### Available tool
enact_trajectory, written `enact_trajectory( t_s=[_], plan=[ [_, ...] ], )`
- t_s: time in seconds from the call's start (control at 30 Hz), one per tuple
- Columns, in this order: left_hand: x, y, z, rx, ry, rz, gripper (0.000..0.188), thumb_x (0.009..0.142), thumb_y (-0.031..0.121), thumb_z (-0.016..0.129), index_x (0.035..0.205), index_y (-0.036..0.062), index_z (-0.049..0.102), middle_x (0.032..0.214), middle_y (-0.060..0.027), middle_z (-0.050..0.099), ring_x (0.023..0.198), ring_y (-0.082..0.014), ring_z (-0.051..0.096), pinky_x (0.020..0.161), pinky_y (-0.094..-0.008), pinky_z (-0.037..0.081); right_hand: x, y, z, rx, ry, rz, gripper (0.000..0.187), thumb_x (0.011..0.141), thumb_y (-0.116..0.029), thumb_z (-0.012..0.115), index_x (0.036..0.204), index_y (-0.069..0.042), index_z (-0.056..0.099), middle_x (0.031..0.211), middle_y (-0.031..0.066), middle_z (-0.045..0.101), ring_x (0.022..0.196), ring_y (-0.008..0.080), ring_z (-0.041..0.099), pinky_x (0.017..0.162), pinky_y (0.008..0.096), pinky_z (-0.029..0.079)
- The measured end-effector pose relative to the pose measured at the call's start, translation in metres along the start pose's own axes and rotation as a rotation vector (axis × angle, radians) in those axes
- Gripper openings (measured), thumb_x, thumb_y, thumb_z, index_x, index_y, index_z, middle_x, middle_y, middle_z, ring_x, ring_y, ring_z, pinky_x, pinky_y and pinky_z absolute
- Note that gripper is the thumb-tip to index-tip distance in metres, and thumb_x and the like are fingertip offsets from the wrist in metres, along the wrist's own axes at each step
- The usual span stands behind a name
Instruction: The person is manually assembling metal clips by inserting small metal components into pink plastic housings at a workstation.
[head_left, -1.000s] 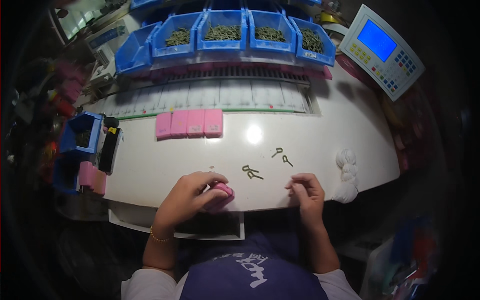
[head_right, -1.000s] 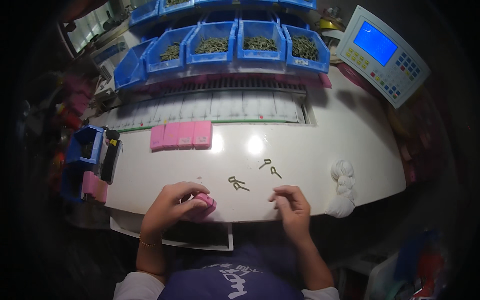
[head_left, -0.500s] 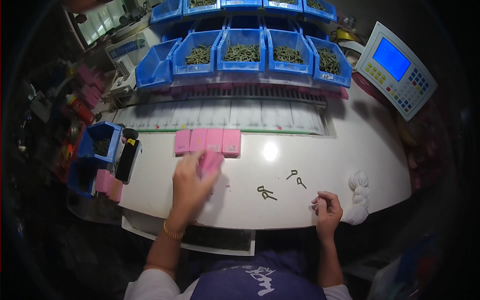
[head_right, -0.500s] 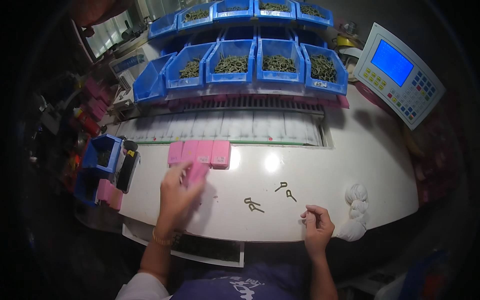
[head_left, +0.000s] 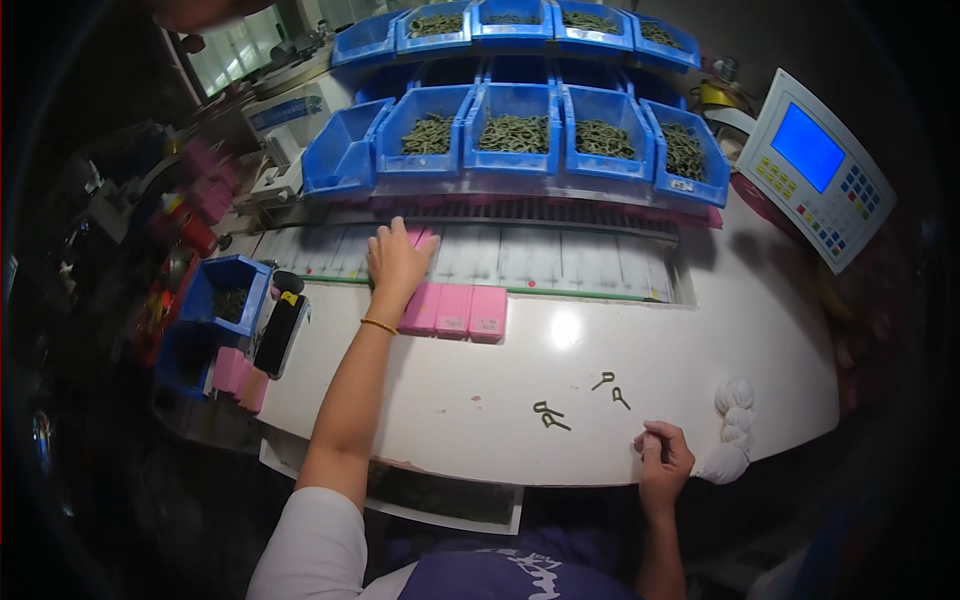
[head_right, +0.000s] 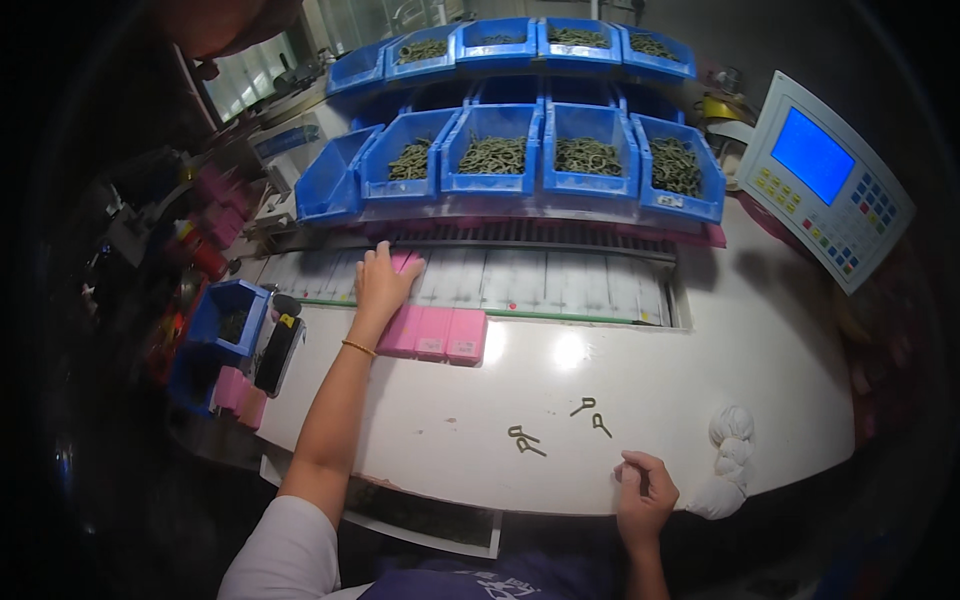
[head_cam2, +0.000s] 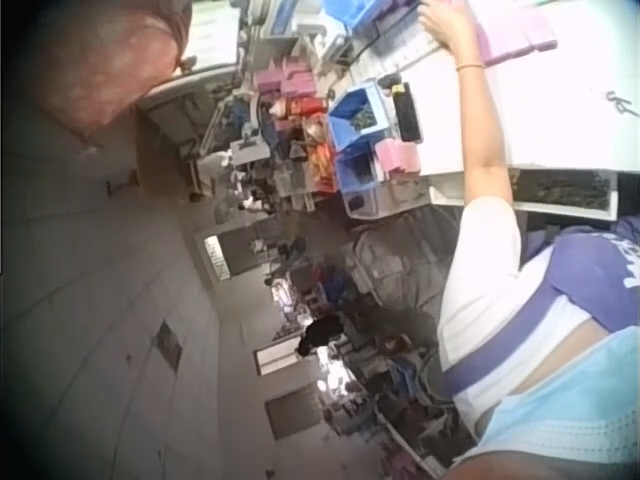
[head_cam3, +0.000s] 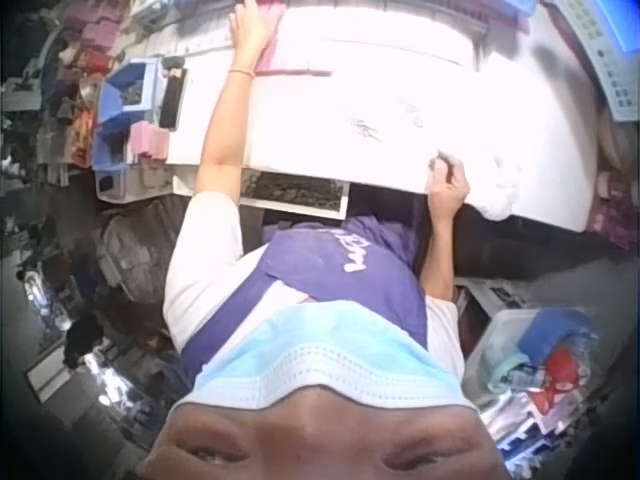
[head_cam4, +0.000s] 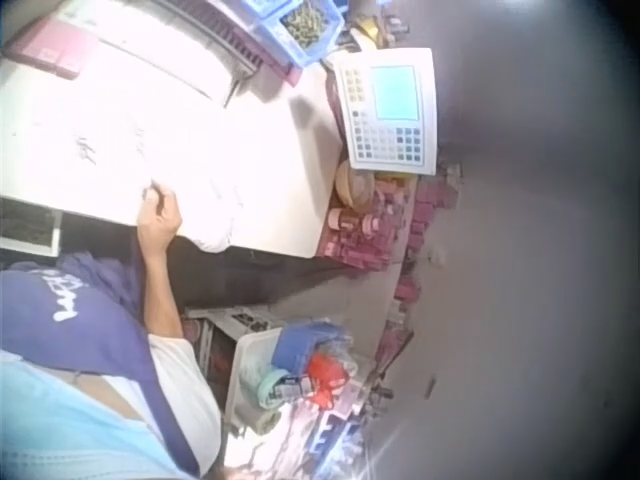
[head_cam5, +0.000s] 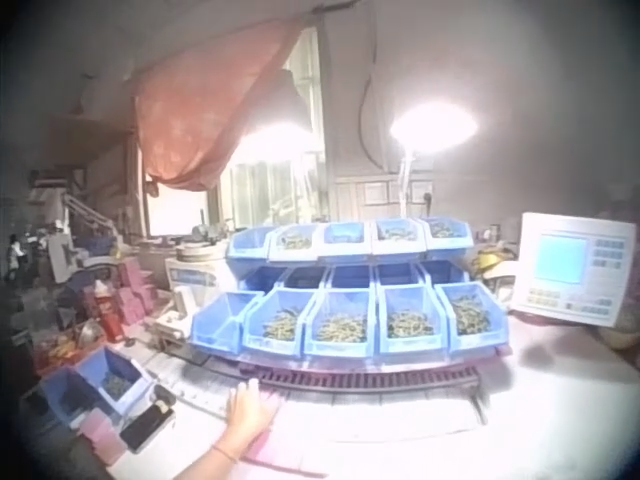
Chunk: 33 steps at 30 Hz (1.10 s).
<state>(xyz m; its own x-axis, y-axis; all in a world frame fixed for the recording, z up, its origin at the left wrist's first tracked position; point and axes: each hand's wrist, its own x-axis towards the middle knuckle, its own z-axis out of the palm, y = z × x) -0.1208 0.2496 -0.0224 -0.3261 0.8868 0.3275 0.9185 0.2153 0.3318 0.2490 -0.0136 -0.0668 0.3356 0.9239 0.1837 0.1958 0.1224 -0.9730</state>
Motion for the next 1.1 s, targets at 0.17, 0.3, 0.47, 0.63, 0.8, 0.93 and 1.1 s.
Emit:
enact_trajectory(
  t_s=[0.17, 0.3, 0.47, 0.63, 0.8, 0.93, 1.1],
  plan=[
    [0.042, -0.057, -0.003, -0.075, 0.082, -0.122, 0.068, 0.086, 0.052, 0.064, 0.129, -0.0008, 0.057, 0.129, -0.0279, 0.055, 0.116, -0.0471, 0.053, 0.104, -0.051, 0.041, 0.001, 0.002, 0.002, -0.047, -0.012, -0.037, 0.012, 0.094, 0.001, 0.054, 0.103, 0.003, 0.063, 0.08, 0.0055, 0.062, 0.073, 0.0106, 0.059, 0.069, 0.0247, 0.049],
    [0.098, -0.101, 0.003, 0.113, -0.258, -0.197, 0.074, 0.082, 0.053, 0.068, 0.132, 0.0, 0.055, 0.139, -0.0264, 0.05, 0.13, -0.0438, 0.046, 0.108, -0.0474, 0.038, 0.002, 0.001, 0.004, -0.073, -0.003, -0.041, 0.011, 0.093, 0.002, 0.055, 0.102, 0.003, 0.062, 0.08, 0.0057, 0.062, 0.074, 0.0115, 0.06, 0.071, 0.0255, 0.05],
    [0.157, -0.177, 0.05, 0.179, -0.137, 0.039, 0.076, 0.085, 0.05, 0.061, 0.143, 0.0034, 0.047, 0.148, -0.0261, 0.043, 0.139, -0.0352, 0.041, 0.115, -0.0425, 0.036, 0.003, 0.0, 0.008, -0.16, 0.004, -0.029, 0.012, 0.092, 0.003, 0.055, 0.1, 0.003, 0.063, 0.078, 0.0059, 0.061, 0.074, 0.0127, 0.062, 0.072, 0.0263, 0.052],
    [0.174, -0.169, 0.074, 0.155, -0.184, 0.109, 0.073, 0.087, 0.05, 0.058, 0.142, 0.0036, 0.047, 0.148, -0.0261, 0.043, 0.139, -0.0341, 0.041, 0.114, -0.0424, 0.037, 0.002, -0.002, 0.009, -0.211, 0.065, -0.067, 0.011, 0.09, 0.006, 0.055, 0.094, 0.004, 0.066, 0.08, 0.0095, 0.065, 0.07, 0.0157, 0.067, 0.066, 0.026, 0.053],
    [0.19, -0.173, 0.082, 0.153, -0.245, 0.168, 0.069, 0.09, 0.048, 0.055, 0.142, 0.0039, 0.048, 0.148, -0.026, 0.044, 0.139, -0.0328, 0.041, 0.114, -0.0423, 0.037, 0.002, -0.007, 0.012, -0.254, 0.087, -0.059, 0.011, 0.09, 0.007, 0.055, 0.093, 0.004, 0.065, 0.079, 0.0091, 0.064, 0.07, 0.0153, 0.067, 0.064, 0.0255, 0.053],
    [0.199, -0.186, 0.075, 0.159, -0.286, 0.207, 0.066, 0.092, 0.047, 0.052, 0.142, 0.0042, 0.048, 0.148, -0.026, 0.044, 0.139, -0.0318, 0.042, 0.114, -0.0422, 0.038, 0.004, -0.006, 0.014, -0.239, 0.08, -0.058, 0.011, 0.09, 0.006, 0.056, 0.094, 0.004, 0.066, 0.08, 0.0097, 0.065, 0.07, 0.0149, 0.066, 0.064, 0.0247, 0.052],
    [0.158, -0.137, 0.047, 0.101, -0.408, 0.174, 0.059, 0.095, 0.046, 0.047, 0.136, 0.0038, 0.053, 0.145, -0.025, 0.048, 0.137, -0.0321, 0.044, 0.112, -0.0437, 0.039, 0.003, -0.006, 0.01, -0.226, 0.091, -0.038, 0.012, 0.09, 0.006, 0.056, 0.095, 0.004, 0.067, 0.082, 0.0098, 0.066, 0.072, 0.0145, 0.066, 0.067, 0.0254, 0.053]
  ],
)
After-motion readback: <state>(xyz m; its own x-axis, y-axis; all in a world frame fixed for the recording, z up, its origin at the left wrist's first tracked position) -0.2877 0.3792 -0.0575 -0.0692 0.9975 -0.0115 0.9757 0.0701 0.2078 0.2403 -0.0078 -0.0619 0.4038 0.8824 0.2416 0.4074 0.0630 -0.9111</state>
